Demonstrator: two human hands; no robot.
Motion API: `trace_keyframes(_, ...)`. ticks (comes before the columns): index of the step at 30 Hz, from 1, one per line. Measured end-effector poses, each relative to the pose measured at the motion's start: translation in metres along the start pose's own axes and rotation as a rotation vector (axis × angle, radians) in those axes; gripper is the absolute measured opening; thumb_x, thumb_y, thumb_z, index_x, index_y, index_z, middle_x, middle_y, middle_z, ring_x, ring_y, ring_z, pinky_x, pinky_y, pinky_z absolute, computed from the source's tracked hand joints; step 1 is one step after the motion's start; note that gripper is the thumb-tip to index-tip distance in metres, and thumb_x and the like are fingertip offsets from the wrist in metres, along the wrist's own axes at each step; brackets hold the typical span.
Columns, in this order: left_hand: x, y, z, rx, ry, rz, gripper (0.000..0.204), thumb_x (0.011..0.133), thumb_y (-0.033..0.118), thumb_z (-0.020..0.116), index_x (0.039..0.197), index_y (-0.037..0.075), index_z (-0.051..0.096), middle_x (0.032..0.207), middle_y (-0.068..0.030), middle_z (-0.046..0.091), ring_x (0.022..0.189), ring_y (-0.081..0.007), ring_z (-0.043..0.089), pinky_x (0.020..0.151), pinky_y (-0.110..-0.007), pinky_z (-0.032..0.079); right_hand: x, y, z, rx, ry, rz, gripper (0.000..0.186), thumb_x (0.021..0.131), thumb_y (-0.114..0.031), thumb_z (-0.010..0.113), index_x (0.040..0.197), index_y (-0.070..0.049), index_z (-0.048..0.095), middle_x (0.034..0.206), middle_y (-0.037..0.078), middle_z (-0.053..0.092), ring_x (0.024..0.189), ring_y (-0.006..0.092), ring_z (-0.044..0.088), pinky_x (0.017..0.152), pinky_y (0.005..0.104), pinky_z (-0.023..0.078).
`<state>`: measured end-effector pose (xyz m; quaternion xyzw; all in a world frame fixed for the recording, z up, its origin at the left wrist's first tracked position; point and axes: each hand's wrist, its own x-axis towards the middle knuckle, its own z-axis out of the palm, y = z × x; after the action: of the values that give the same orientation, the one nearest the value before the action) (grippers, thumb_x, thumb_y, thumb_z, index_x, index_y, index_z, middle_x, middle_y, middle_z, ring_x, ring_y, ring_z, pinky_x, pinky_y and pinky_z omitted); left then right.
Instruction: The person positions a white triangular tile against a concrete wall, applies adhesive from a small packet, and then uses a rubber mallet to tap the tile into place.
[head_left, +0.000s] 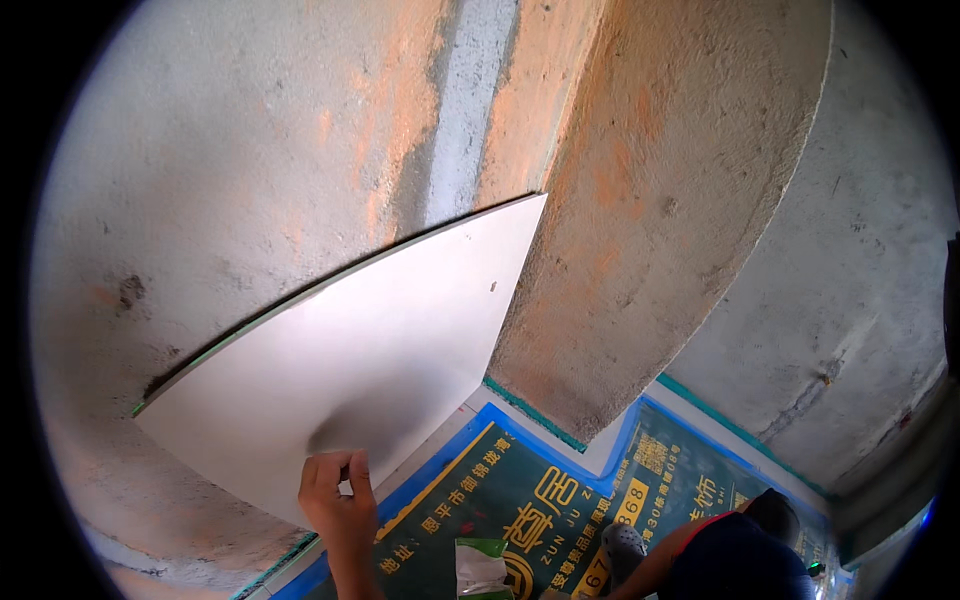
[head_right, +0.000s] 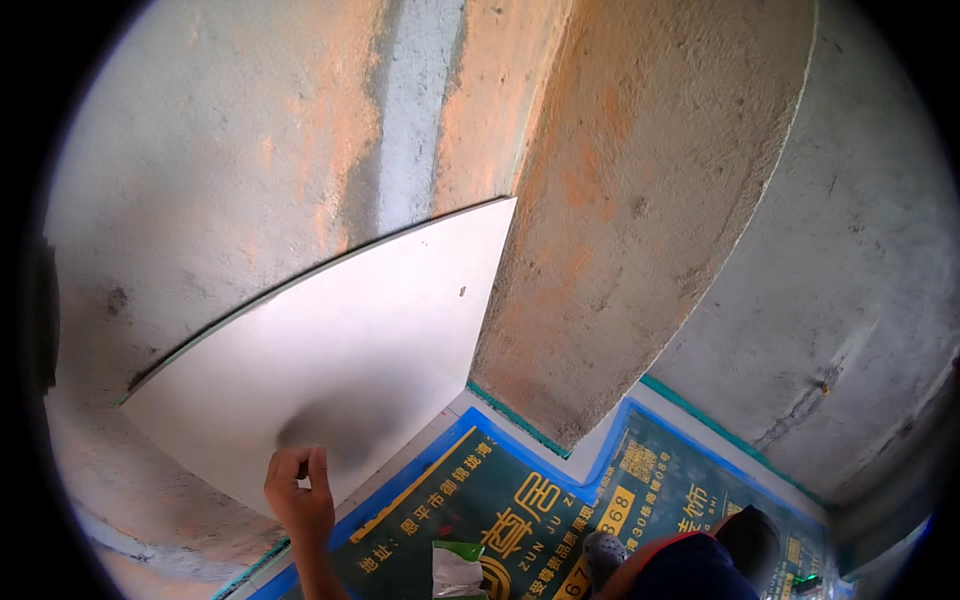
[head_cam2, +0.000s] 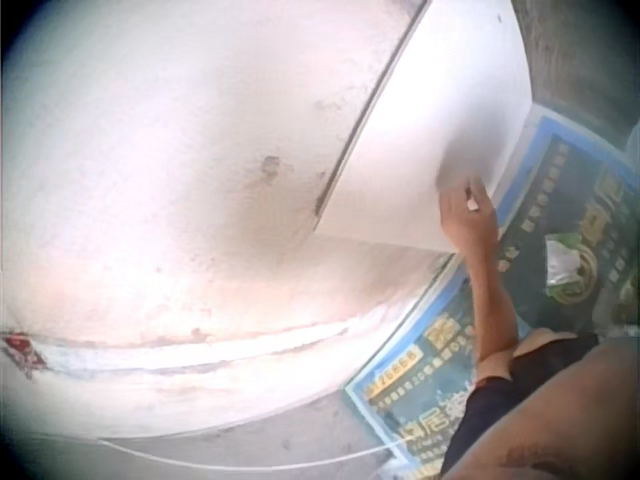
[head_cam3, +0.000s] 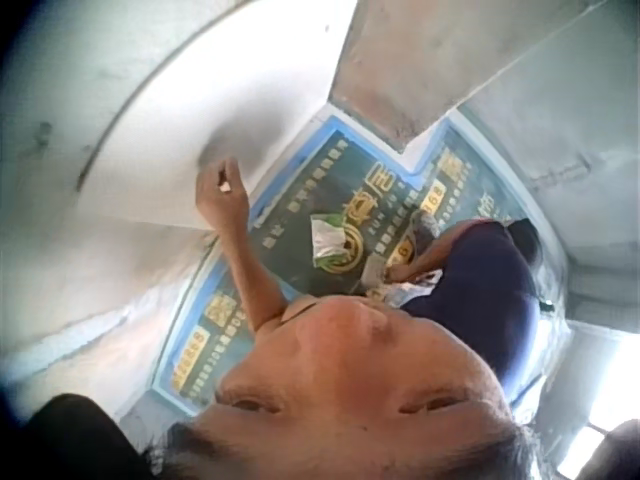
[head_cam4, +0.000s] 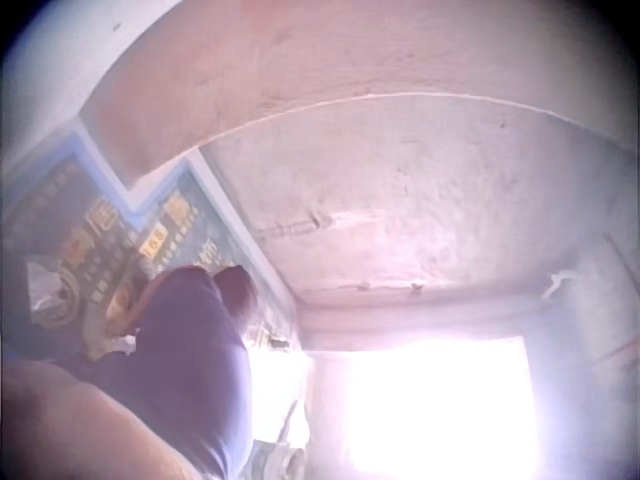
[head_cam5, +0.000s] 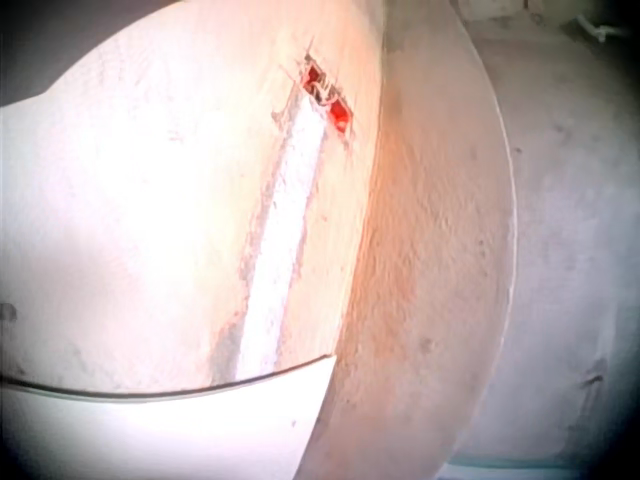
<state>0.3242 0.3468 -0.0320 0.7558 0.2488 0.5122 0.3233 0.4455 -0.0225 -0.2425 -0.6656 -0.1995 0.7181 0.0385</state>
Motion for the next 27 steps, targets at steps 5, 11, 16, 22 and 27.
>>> trace_keyframes(5, 0.02, 0.013, 0.005, 0.078, -0.037, 0.183, 0.01, 0.089, 0.007, 0.071, 0.084, 0.001, 0.063, 0.076, -0.0108, 0.059, 0.067, -0.0251, 0.058, 0.062, -0.035, 0.048, -0.025, -0.044, -0.012, -0.058, 0.065, -0.126, 0.052, 0.102, -0.051, 0.048, 0.115, -0.002, 0.062, 0.089, 0.013, 0.068, 0.072, 0.0214, 0.068, 0.068, 0.0371, 0.055)
trace_keyframes(11, 0.057, 0.025, 0.031, 0.317, -0.153, 0.526, 0.011, 0.086, 0.009, 0.071, 0.085, 0.004, 0.061, 0.086, -0.014, 0.058, 0.084, -0.0356, 0.058, 0.071, -0.044, 0.049, -0.112, -0.128, -0.103, -0.393, 0.643, -0.602, 0.047, 0.099, -0.045, 0.056, 0.115, 0.0, 0.063, 0.105, 0.018, 0.068, 0.095, 0.0286, 0.067, 0.082, 0.0404, 0.053)
trace_keyframes(16, 0.084, 0.037, 0.049, 0.505, -0.291, 0.738, 0.006, 0.088, 0.008, 0.067, 0.092, 0.004, 0.065, 0.1, -0.013, 0.062, 0.097, -0.0332, 0.059, 0.086, -0.043, 0.049, -0.135, -0.065, -0.14, -0.207, 0.734, -0.496, 0.05, 0.103, -0.049, 0.05, 0.122, -0.003, 0.056, 0.1, 0.014, 0.065, 0.078, 0.0241, 0.064, 0.069, 0.0371, 0.05)
trace_keyframes(22, 0.126, 0.06, 0.103, 1.023, -0.451, 0.972, 0.058, 0.092, 0.023, 0.067, 0.145, 0.009, 0.05, 0.156, -0.0049, 0.043, 0.147, -0.0206, 0.034, 0.122, -0.037, 0.024, -0.023, -0.016, -0.11, 0.958, 0.338, -0.54, 0.043, 0.102, -0.051, 0.053, 0.094, -0.009, 0.051, 0.072, 0.002, 0.046, 0.052, 0.0143, 0.043, 0.046, 0.0287, 0.033)
trace_keyframes(27, 0.15, 0.068, 0.158, 1.21, -0.498, 0.978, 0.078, 0.092, 0.038, 0.067, 0.157, 0.011, 0.033, 0.166, 0.0008, 0.027, 0.154, -0.0159, 0.019, 0.126, -0.034, 0.013, 0.042, -0.064, -0.128, 1.919, -0.341, -0.626, 0.041, 0.102, -0.049, 0.054, 0.081, -0.015, 0.044, 0.058, -0.006, 0.034, 0.045, 0.007, 0.034, 0.041, 0.0245, 0.029)
